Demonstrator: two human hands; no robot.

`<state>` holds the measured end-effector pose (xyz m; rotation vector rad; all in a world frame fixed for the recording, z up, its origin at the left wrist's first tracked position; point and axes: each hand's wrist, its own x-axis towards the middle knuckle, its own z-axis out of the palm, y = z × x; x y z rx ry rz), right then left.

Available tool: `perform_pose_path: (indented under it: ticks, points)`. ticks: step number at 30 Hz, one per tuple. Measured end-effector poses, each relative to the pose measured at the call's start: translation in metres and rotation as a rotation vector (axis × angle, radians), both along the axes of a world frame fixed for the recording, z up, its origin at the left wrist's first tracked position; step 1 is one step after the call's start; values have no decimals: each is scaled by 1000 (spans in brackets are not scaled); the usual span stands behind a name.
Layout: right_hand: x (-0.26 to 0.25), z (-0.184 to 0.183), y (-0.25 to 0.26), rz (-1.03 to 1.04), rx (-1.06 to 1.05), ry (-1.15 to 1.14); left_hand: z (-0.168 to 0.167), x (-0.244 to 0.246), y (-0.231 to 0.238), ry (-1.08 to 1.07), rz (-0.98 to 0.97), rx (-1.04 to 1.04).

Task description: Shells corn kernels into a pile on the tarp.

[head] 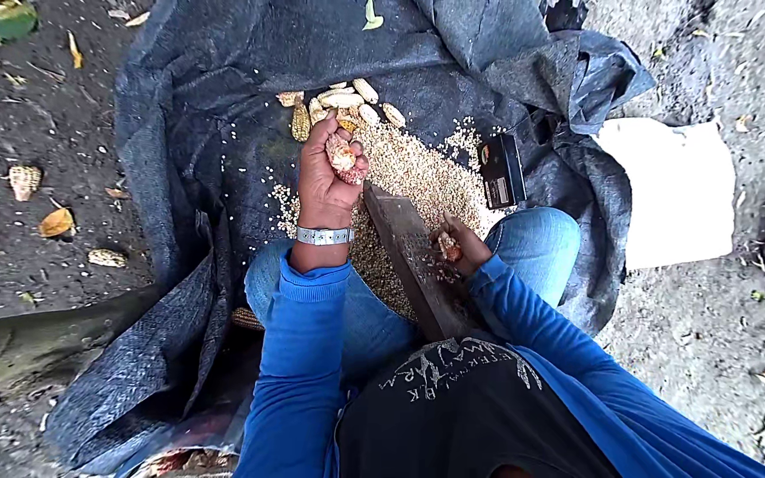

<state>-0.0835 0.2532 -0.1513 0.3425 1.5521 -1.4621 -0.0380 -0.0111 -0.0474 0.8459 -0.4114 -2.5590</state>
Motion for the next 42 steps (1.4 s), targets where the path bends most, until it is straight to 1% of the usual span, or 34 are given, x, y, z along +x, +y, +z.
perform_pose_path:
  ticks: [1, 2, 3, 4, 5, 8, 11, 12, 13, 14, 16, 19, 22, 23, 27, 31, 32, 34, 36, 37, 38, 39, 40, 41, 42]
  points:
    - [-4, 2, -4, 5, -53, -50, 0, 2, -2, -1, 14, -3]
    - [-6, 4, -6, 26, -88, -46, 0, 3, -3, -1, 29, -8]
    - [-7, 5, -6, 61, -105, 1, 0, 4, -5, 2, 38, -11]
    - [-5, 4, -5, 104, -105, 99, 0, 5, -6, 2, 47, -10]
    - [0, 3, -4, 152, -73, 251, 1, 6, -6, 1, 50, -9]
    - [25, -3, 13, 366, 112, 797, 3, 6, -4, 13, 45, 7]
    - [63, -14, 32, 573, 210, 1218, 7, 8, 1, 22, -6, 13]
    - [69, -18, 31, 596, 244, 1346, 8, 12, 4, 39, -48, -21]
    - [68, -21, 25, 608, 281, 1431, 10, 19, 7, 65, -110, -76]
    - [62, -25, 17, 613, 306, 1473, 11, 21, 9, 76, -130, -93]
    - [45, -33, 1, 643, 322, 1443, 9, 10, 6, 54, -59, -15]
    - [20, -34, -15, 763, 322, 1227, 5, -4, 5, 15, -18, 36]
    - [15, -29, -11, 860, 291, 1001, -1, -7, 5, -30, -9, 28]
    - [12, -28, -5, 924, 295, 971, -2, -6, 4, -43, 0, 27]
    - [3, -18, 17, 1143, 224, 1063, -4, -2, 2, -58, 27, 23]
    - [8, -8, 36, 1261, 187, 1185, -1, -2, 3, -8, 1, 41]
    - [14, -8, 42, 1226, 173, 1251, 0, -2, 4, 1, -10, 46]
    - [32, -13, 48, 1035, 173, 1441, 2, -2, 5, -1, -23, 54]
    - [43, -18, 41, 843, 241, 1515, 2, 0, 5, 7, -21, 57]
    - [44, -20, 31, 793, 303, 1494, 3, 2, 3, 11, -18, 57]
    - [41, -23, 18, 784, 369, 1432, 4, 2, 2, 16, -13, 57]
    - [35, -24, 4, 825, 450, 1330, 6, 2, 1, 25, -7, 56]
    - [26, -26, -12, 897, 547, 1171, 7, 0, 2, 36, 0, 54]
    - [16, -38, -26, 911, 607, 1134, 7, -1, 4, 46, -1, 57]
    - [6, -54, -38, 899, 632, 1154, 7, -4, 3, 54, -4, 67]
